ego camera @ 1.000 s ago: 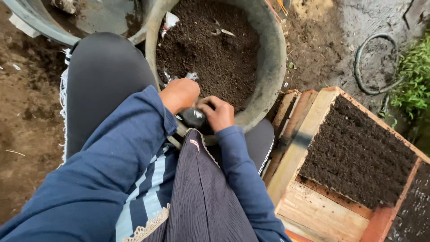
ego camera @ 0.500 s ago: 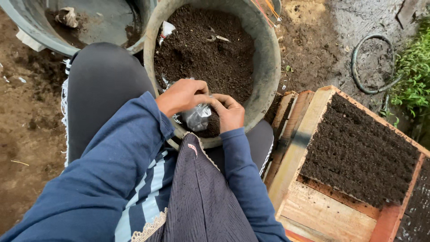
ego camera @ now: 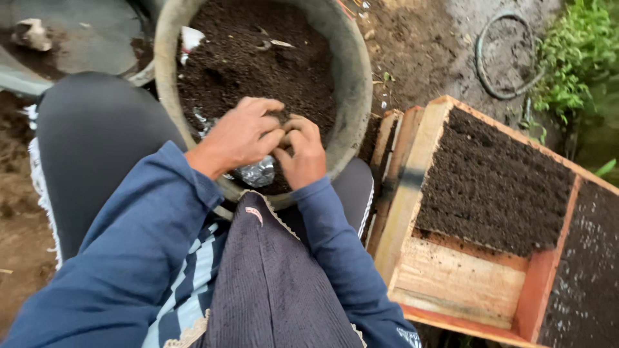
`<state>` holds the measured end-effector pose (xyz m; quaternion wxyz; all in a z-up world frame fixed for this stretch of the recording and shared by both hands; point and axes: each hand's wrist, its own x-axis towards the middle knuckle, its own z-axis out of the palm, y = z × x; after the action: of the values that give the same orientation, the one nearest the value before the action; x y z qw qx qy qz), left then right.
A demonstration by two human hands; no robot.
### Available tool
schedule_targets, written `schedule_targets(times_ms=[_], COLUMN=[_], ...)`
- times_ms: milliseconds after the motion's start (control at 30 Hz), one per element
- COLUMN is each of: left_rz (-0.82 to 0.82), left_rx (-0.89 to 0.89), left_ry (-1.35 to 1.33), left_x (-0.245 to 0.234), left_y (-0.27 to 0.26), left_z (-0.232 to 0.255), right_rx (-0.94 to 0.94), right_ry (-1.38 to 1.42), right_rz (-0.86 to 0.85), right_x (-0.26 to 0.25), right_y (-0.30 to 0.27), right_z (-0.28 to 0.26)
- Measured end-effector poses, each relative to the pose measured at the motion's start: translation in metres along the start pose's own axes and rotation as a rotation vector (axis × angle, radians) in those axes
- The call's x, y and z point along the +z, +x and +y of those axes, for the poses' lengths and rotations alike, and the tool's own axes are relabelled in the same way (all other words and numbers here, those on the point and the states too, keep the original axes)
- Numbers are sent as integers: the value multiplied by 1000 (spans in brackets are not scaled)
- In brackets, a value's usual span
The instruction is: The person scoops soil from a bucket and places it into a wooden seed tray. They use their hands to spread and level the soil within the tray's compartments.
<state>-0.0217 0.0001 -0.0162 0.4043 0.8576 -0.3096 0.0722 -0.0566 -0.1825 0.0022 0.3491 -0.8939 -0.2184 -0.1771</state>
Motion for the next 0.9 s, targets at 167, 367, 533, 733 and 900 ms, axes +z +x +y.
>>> schedule_targets(times_ms=[167,367,533,733,900], left_rz=[-302,-298,-324,-462,-599], left_rx=[-340,-515,-552,-560,-544], left_ry=[129,38,-77,-2,-145], left_x=[9,-12,7,42,28], left_y=[-8,8,19,22,32], left_z=[-12,3,-2,-6,14], right_rx=[-65,465,543,836,1006], right_ry=[203,-207,-406,179,880], right_rz=[-213,-509,-767,-311,371], right_x=[13,80,119,49,10], right_y=[10,-21,-63,-30,34], right_z=[19,157,186,149,43])
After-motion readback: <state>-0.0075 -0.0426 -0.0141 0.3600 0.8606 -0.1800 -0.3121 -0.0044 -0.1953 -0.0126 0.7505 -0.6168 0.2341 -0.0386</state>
